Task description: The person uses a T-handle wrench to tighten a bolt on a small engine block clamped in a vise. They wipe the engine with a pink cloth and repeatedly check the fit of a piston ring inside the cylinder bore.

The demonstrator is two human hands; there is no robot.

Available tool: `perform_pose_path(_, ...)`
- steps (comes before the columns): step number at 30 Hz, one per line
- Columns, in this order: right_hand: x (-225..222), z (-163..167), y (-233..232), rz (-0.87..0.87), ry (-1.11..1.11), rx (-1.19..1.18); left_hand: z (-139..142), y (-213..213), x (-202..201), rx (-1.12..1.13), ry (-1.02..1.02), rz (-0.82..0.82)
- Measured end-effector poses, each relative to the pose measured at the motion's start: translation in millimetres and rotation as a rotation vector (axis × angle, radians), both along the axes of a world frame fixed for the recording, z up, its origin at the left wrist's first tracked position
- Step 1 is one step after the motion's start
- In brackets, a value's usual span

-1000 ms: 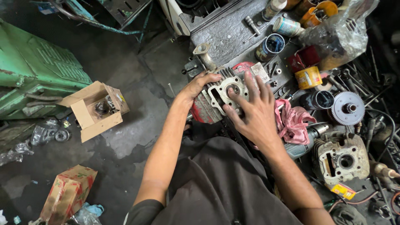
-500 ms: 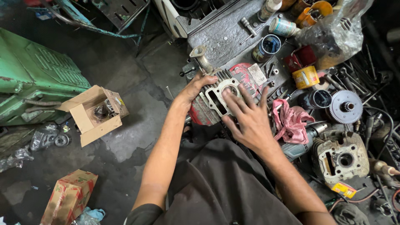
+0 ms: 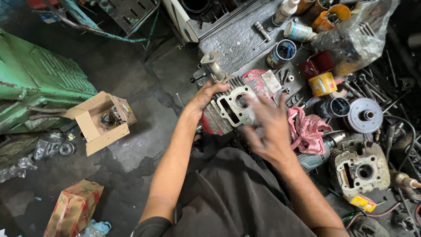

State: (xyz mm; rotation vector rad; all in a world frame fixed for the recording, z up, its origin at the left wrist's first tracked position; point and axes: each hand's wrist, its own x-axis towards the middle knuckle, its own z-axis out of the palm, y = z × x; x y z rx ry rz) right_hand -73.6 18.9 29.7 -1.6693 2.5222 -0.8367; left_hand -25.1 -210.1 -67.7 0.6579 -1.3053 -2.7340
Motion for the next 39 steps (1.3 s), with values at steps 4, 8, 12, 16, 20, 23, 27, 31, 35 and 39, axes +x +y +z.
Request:
perform_pose_path(4,0.7,3.8,-0.5,0.053,-0.099,0.092,0.6,0.3,-1.0,0.066,-0.037,-0.005)
perform_pose_path(8,-0.6,6.5,-0.9,-0.033,0.009,-0.048,-2.1,1.0,-1.5,0.107,-0.072,-0.017)
perform_pose_path(12,-1.8,7.2,-1.3,0.03,0.031,0.121,-4.2,1.3,-1.9,0.093,-0.116,-0.009)
perform_pose_path(16,-2.5,10.6,-1.7,-0.132,-0.105,-0.082,-5.4,0.9,-2.8,0.092,-0.028,-0.082)
perform_pose_path(20,-4.4,18.2,0.4,0.023,0.028,0.073,-8.5,0.4,-3.4,0.053,-0.074,-0.017)
perform_pose_path(23,-5.1,21.6,2.7,-0.029,-0.111,-0.039,-11.7,0.1,-3.8,0.069,-0.058,-0.047)
perform_pose_path(27,-2.4,18.8,-0.4,-0.043,-0.029,0.008,-14.6,-0.1,-4.2,0.126,-0.026,-0.075)
perform_pose_path(31,-3.6,15.9,-4.7,-0.016,-0.045,0.165,-14.7,0.9,-3.8,0.114,-0.032,-0.027)
perform_pose_path(35,-12.5,17.6,-2.1,0.018,-0.163,-0.07,-12.4,2.3,-3.1,0.073,-0.046,-0.012)
perform_pose_path(39,-15.9,19.6,4.9,-0.024,-0.133,-0.226,-10.0,3.9,-3.2,0.089,-0.036,-0.016)
